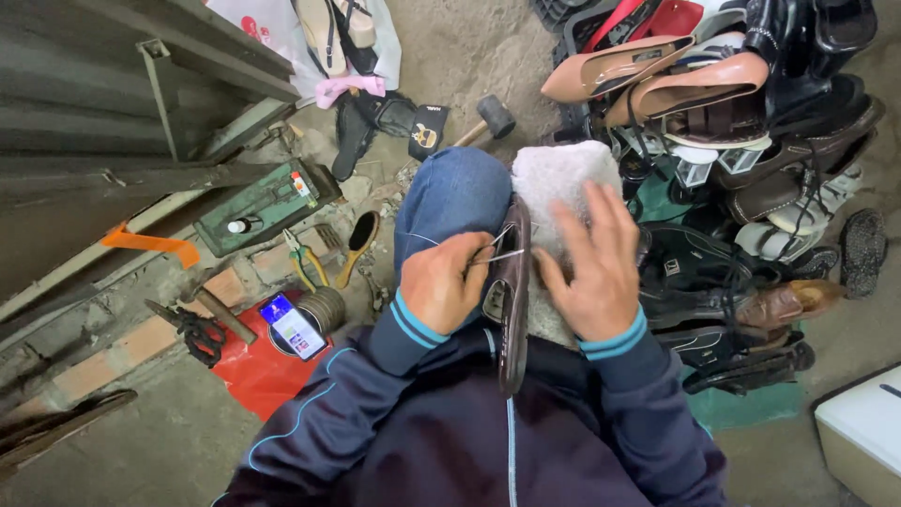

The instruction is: Hand-stitching the sole of a sandal using a needle and thread

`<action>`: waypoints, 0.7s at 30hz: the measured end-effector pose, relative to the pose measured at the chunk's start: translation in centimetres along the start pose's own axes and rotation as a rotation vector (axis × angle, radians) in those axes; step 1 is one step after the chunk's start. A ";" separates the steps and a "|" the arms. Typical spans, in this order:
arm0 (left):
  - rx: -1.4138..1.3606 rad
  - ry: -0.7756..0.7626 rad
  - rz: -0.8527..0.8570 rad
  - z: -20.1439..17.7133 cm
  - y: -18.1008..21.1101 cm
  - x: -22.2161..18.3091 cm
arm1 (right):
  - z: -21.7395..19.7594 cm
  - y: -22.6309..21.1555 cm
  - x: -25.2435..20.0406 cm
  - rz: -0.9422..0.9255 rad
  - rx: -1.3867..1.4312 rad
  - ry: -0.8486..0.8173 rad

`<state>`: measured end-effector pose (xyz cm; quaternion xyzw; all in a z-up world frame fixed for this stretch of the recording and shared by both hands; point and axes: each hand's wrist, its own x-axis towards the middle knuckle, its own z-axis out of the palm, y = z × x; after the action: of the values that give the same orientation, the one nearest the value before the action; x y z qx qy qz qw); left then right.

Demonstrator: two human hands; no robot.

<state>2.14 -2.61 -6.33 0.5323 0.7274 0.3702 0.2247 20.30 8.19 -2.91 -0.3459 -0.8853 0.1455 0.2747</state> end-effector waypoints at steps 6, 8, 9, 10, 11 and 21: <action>-0.260 -0.019 -0.079 0.4 1.6 -0.6 | -2.0 0.3 -0.6 0.158 0.522 -0.150; -0.334 -0.048 -0.064 1.2 2.1 -0.6 | -3.4 0.9 -2.6 0.362 1.570 -0.012; -0.336 -0.055 -0.059 1.4 2.0 -0.8 | -4.7 0.4 -3.2 0.364 1.566 -0.004; -0.318 -0.094 -0.004 1.7 1.9 -1.0 | -6.0 -0.1 -3.8 0.437 1.384 -0.073; -0.300 -0.133 0.050 2.0 1.8 -1.2 | -7.3 -0.6 -4.4 0.505 1.200 -0.139; -0.255 -0.197 0.124 3.5 2.1 -1.0 | -8.6 -0.5 -6.3 0.474 0.394 -0.764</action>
<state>6.21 -2.14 -6.96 0.5771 0.6149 0.4185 0.3372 28.90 4.09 1.81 -0.4014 -0.7752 0.4853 -0.0502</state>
